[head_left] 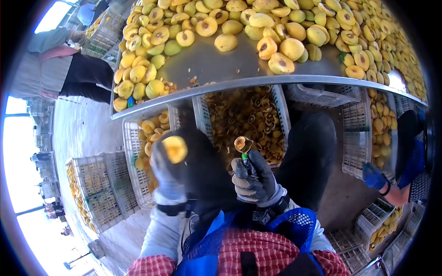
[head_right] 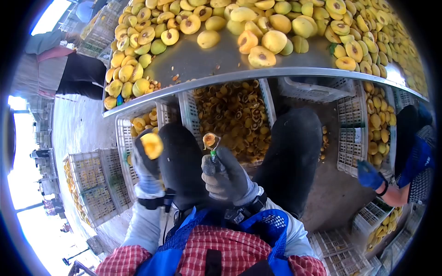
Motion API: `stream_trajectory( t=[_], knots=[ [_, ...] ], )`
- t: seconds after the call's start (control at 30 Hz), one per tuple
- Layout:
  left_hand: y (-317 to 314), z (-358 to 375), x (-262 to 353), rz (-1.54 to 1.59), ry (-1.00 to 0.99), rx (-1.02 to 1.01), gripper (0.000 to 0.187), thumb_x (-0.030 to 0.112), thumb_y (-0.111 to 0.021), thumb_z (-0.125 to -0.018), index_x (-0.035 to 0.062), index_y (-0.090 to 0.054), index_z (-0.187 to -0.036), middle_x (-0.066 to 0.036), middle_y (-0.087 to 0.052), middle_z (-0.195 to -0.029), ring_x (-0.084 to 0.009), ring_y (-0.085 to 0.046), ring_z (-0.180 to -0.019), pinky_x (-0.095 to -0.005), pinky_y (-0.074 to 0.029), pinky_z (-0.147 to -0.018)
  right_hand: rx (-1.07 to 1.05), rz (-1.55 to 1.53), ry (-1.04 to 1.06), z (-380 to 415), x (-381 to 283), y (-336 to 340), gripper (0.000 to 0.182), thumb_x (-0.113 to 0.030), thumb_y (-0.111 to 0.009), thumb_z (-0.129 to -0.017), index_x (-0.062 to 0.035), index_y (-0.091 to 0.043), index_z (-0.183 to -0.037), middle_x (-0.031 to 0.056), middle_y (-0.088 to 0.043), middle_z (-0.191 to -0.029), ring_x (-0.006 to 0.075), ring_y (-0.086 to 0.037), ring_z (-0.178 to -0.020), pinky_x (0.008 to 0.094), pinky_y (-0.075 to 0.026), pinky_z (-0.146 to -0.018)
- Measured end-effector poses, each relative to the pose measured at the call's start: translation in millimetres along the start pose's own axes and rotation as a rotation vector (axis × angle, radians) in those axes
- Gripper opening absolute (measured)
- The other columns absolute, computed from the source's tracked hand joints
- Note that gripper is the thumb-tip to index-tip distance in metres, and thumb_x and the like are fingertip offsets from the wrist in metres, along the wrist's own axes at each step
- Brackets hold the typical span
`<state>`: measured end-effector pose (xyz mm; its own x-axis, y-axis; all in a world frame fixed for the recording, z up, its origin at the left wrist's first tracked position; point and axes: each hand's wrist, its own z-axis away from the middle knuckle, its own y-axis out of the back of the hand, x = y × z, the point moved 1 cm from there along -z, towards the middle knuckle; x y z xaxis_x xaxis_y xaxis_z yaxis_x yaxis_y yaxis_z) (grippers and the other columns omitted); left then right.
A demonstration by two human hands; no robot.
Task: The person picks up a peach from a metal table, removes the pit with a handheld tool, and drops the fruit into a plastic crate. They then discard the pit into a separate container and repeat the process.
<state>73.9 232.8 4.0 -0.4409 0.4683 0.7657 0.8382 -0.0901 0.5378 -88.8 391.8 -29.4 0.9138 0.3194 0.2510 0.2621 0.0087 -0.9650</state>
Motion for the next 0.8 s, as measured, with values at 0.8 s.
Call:
stream_trajectory(
  t=[0.8],
  knots=[
    [-235.8,-130.4,90.9,0.342,0.051,-0.67,0.037,0.011,-0.071,-0.079,0.0021,-0.051,-0.109,-0.006,-0.059,-0.093,-0.0115,-0.057,-0.082,-0.0232,-0.048,-0.07,0.73,0.53,0.757,29.3,-67.6,-9.8,0.025,-0.03,-0.048,-0.096,-0.0059,-0.054,-0.098,0.0017,-0.055,-0.065,0.0118,-0.052,-0.047,0.0186,-0.041,-0.042]
  ],
)
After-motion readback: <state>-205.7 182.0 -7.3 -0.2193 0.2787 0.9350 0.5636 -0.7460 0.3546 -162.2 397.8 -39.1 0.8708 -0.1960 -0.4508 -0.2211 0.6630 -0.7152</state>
